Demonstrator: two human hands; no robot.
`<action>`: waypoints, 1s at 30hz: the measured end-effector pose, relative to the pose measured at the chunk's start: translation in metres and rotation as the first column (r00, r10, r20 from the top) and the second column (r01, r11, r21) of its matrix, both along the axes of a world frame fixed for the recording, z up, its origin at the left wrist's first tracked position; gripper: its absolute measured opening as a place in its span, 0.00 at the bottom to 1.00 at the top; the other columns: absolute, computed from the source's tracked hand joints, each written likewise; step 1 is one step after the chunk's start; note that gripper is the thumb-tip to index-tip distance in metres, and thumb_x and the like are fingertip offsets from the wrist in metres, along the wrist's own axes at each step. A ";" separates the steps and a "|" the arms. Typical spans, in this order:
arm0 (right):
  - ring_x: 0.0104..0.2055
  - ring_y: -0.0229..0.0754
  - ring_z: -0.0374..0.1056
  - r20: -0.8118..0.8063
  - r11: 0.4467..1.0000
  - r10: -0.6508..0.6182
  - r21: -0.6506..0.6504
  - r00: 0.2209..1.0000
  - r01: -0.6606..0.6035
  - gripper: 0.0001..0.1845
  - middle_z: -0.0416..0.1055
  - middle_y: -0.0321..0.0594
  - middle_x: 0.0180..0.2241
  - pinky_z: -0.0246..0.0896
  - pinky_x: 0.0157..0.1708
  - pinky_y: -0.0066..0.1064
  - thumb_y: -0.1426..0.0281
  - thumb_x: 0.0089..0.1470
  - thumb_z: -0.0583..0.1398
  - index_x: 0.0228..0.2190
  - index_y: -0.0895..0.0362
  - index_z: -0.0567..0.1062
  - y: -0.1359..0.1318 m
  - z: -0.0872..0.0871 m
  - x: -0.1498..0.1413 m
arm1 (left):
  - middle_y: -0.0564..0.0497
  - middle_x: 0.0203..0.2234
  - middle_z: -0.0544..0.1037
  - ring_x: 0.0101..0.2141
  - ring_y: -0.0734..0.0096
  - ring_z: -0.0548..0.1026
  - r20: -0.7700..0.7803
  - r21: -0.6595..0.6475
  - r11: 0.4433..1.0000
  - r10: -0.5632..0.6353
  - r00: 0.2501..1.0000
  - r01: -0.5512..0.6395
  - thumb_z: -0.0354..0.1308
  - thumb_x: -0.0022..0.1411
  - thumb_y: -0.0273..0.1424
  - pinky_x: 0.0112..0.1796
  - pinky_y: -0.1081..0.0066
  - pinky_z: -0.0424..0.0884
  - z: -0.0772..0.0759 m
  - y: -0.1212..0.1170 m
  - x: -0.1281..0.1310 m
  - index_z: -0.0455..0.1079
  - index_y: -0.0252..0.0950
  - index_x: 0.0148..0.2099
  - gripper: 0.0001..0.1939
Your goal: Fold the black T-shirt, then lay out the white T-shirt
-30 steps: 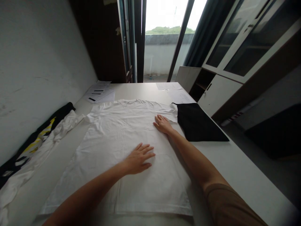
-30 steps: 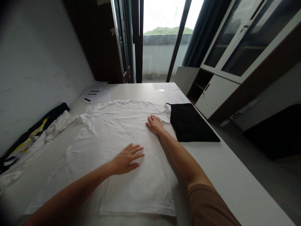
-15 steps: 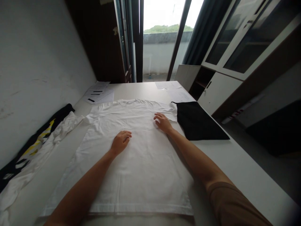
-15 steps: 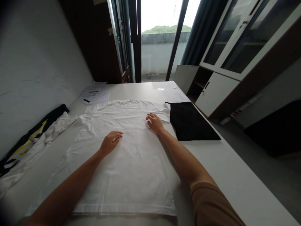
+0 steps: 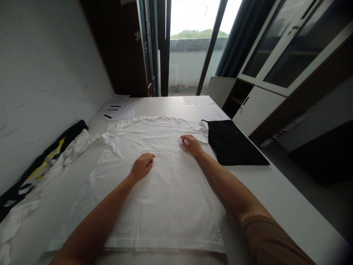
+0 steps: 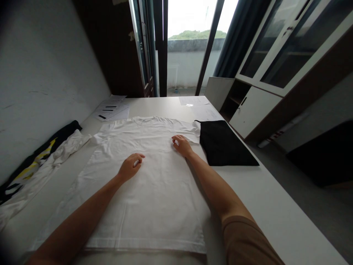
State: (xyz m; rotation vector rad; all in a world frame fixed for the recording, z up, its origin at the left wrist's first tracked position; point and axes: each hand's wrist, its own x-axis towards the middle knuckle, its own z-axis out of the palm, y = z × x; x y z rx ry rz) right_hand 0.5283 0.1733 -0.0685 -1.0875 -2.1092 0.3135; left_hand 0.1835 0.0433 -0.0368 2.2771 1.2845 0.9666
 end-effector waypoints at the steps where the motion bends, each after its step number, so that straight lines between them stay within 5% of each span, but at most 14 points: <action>1: 0.54 0.51 0.68 -0.010 1.000 0.003 0.007 1.000 -0.003 0.10 0.77 0.42 0.48 0.63 0.56 0.43 0.76 0.51 0.58 0.34 0.51 0.73 0.001 -0.001 0.000 | 0.49 0.44 0.80 0.46 0.61 0.76 0.001 0.001 1.000 -0.001 1.000 0.001 0.52 0.54 0.16 0.50 0.61 0.71 0.000 0.000 0.000 0.64 0.40 0.33 0.12; 30: 0.48 0.48 0.68 0.081 1.000 -0.003 -0.009 0.997 0.004 0.10 0.76 0.41 0.41 0.63 0.50 0.36 0.80 0.52 0.58 0.32 0.51 0.69 0.001 -0.003 -0.004 | 0.49 0.48 0.78 0.51 0.60 0.74 -0.111 -0.002 1.000 -0.015 0.994 0.015 0.57 0.61 0.23 0.55 0.57 0.70 -0.009 0.004 0.000 0.70 0.41 0.41 0.08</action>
